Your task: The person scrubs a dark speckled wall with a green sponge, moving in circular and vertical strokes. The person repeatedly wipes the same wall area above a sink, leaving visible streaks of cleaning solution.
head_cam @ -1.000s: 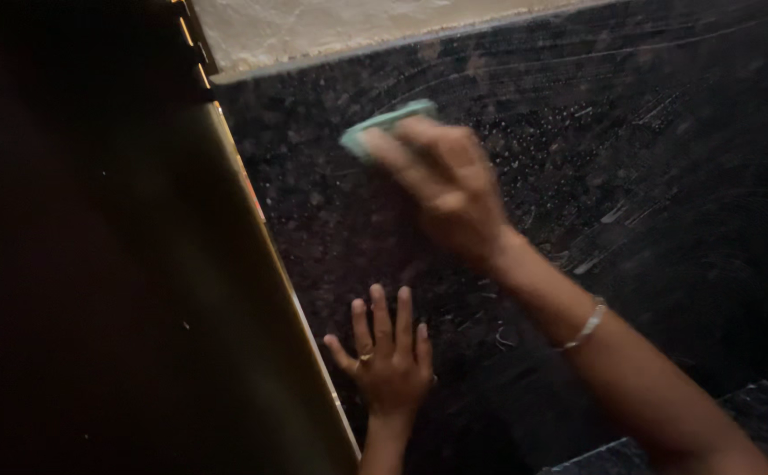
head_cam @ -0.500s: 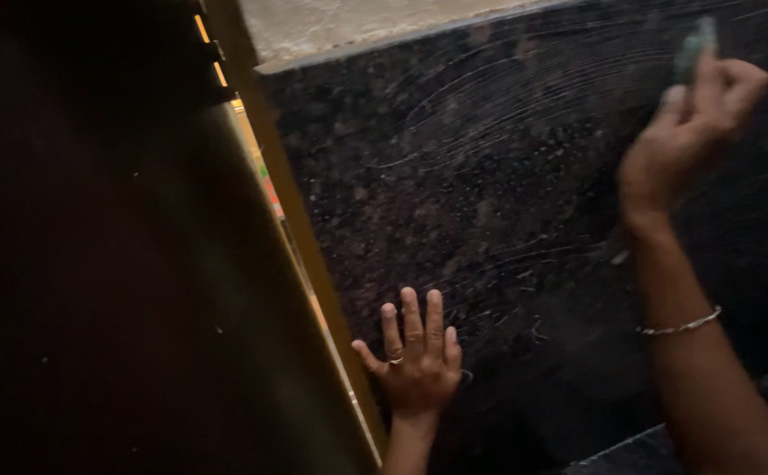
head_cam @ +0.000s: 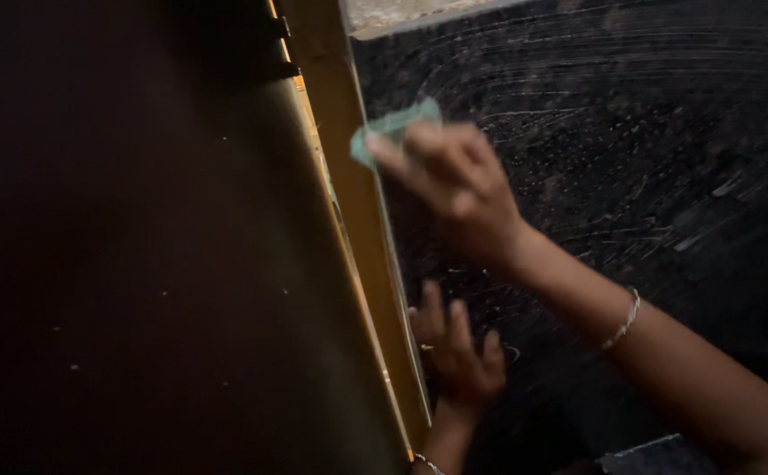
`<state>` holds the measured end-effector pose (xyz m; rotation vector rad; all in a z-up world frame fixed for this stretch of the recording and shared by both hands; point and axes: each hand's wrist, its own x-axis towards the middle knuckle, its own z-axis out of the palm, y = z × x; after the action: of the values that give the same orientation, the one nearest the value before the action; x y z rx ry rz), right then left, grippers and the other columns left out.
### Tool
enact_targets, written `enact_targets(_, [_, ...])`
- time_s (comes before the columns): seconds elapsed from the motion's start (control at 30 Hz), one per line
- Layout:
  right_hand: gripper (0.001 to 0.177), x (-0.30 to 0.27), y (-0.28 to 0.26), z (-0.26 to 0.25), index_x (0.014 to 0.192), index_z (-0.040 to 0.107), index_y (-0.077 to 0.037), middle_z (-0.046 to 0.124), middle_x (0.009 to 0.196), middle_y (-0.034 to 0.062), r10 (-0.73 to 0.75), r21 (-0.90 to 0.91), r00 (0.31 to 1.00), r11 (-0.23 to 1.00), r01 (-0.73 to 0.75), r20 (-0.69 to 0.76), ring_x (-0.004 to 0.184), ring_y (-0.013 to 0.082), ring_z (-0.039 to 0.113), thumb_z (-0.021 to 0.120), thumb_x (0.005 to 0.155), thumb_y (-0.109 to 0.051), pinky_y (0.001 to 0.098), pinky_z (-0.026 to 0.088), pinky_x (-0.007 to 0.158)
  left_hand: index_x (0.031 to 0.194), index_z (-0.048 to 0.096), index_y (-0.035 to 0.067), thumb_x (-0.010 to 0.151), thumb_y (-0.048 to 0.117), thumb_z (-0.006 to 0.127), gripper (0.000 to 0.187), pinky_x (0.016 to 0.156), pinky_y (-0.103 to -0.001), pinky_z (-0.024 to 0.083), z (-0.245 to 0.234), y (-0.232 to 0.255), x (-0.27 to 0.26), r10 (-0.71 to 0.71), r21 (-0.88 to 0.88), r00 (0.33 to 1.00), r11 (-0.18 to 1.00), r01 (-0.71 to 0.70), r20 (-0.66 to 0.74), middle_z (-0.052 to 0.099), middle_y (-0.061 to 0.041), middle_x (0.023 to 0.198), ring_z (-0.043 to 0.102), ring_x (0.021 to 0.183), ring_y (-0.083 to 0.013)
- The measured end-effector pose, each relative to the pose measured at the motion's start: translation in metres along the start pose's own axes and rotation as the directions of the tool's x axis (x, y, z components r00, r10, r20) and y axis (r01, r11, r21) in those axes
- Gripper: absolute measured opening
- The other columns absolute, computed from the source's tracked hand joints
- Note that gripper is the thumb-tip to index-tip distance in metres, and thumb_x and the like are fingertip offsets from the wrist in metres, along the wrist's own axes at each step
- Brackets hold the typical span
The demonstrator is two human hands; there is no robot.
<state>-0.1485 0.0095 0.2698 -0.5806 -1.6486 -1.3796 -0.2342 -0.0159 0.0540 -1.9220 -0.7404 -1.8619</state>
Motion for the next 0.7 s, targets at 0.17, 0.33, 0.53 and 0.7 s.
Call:
enact_targets(0.17, [0.04,-0.106,-0.063,-0.01,0.14,0.062,-0.012,0.061,0.125,0.0027,-0.181,0.064,0.97,0.983,0.173,0.164,0.074,0.0074,0.046,0.066,0.1,-0.017,0.0226,0.044,0.06,0.16,0.018,0.0,0.113,0.043,0.029,0.065,0.13,-0.056,0.03,-0.04,0.014,0.003,-0.252,-0.384,0.964,0.901,0.202,-0.083,0.017,-0.033,0.167,0.029,0.156,-0.0477])
enact_targets(0.33, [0.045,-0.212,-0.071,-0.048,0.145,0.062,-0.009,0.053,0.121,0.0005,-0.421,0.269,0.861,0.897,0.35,0.286,0.092,0.0082,0.058,0.064,0.101,-0.015,0.0244,0.056,0.077,0.156,0.024,-0.006,0.112,0.043,0.027,0.065,0.13,-0.056,0.029,-0.057,0.016,0.0,-0.262,-0.396,0.965,0.889,0.229,-0.031,0.023,-0.032,0.166,0.031,0.156,-0.0466])
enact_targets(0.53, [0.025,-0.204,0.059,-0.09,0.128,0.06,-0.011,0.065,0.113,0.0115,0.083,-0.15,0.962,0.988,-0.045,0.26,0.103,0.0236,0.061,0.062,0.104,-0.015,0.0399,0.052,0.088,0.151,0.035,-0.006,0.109,0.039,0.027,0.062,0.126,-0.055,0.03,-0.057,0.019,-0.001,-0.244,-0.272,0.962,0.924,0.269,0.124,0.031,-0.028,0.163,0.035,0.152,-0.0441])
enact_targets(0.7, [0.046,-0.103,0.136,-0.114,0.138,0.067,0.005,0.052,0.118,0.018,0.5,-0.122,0.821,0.829,-0.546,-0.274,0.115,0.0305,0.055,0.045,0.098,0.008,0.0451,0.05,0.097,0.152,0.035,-0.006,0.111,0.04,0.027,0.062,0.127,-0.053,0.033,-0.053,0.018,0.002,-0.251,-0.356,0.962,0.894,0.271,0.103,0.029,-0.029,0.164,0.034,0.153,-0.0434])
